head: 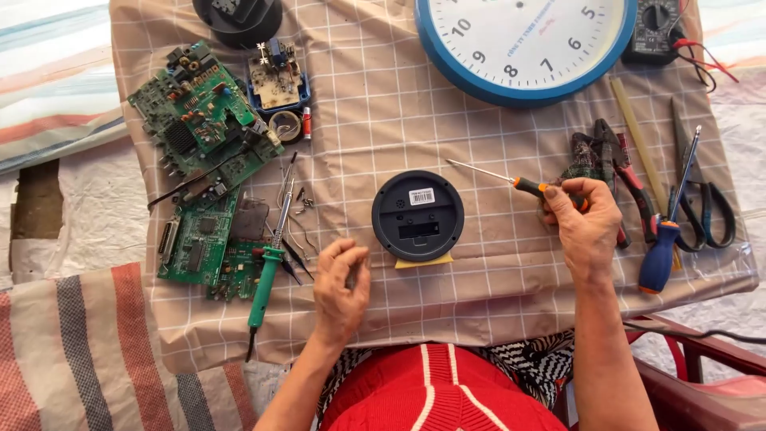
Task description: The person uses a screwdriver to remove screws from the back of a small yellow alarm clock. After removing the screws, they insert a battery into the clock's battery compartment and then flip the clock over to show the front face.
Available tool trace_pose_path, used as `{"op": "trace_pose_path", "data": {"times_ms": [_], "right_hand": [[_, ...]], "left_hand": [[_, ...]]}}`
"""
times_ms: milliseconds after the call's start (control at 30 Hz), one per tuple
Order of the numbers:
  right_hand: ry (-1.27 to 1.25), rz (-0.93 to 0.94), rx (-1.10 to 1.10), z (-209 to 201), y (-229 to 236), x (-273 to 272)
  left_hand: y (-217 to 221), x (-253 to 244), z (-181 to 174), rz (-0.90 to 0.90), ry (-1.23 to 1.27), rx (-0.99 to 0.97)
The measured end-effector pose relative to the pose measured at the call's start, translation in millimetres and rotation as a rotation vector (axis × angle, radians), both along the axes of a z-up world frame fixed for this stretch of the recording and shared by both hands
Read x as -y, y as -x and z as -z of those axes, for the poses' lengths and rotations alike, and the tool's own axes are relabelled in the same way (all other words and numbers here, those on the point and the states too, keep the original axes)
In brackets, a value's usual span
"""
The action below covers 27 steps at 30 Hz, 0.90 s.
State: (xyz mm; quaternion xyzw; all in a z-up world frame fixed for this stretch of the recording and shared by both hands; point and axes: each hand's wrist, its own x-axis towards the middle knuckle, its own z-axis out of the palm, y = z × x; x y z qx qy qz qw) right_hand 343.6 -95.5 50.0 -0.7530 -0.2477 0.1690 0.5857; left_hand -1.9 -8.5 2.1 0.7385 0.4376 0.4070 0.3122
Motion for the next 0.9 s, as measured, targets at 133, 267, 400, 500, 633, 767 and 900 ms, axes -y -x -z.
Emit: {"op": "trace_pose_path", "data": {"times_ms": [133, 267, 400, 500, 633, 767, 900], "right_hand": [[0.138, -0.064, 0.223, 37.3, -14.7, 23.4], [0.135, -0.08, 0.614, 69.5, -10.9, 24.2], [0.128, -0.027, 0.67, 85.2, -23.5, 24.4], [0.075, -0.036, 0.634, 81.4, -24.7, 22.6], [0.109, -0.057, 0.781, 60.5, -5.6, 16.0], [0.07, 0.061, 0.585, 65.1, -11.8, 15.8], [0.083, 0.108, 0.517, 56.6, -3.8, 8.0]], "left_hand": [[1.2, 0.1, -11.7, -0.03, -0.036, -0.001], [0.9, -2.6, -17.9, -0.027, -0.039, 0.065], [-1.3, -3.5, -16.2, -0.019, -0.041, 0.089], [-2.5, -4.7, -15.6, -0.035, -0.056, 0.102], [4.0, -4.8, -31.0, 0.107, -0.064, 0.069], [-2.1, -5.5, -20.4, 0.043, -0.018, 0.094], [-1.3, -5.2, -15.0, 0.012, -0.017, 0.073]]}}
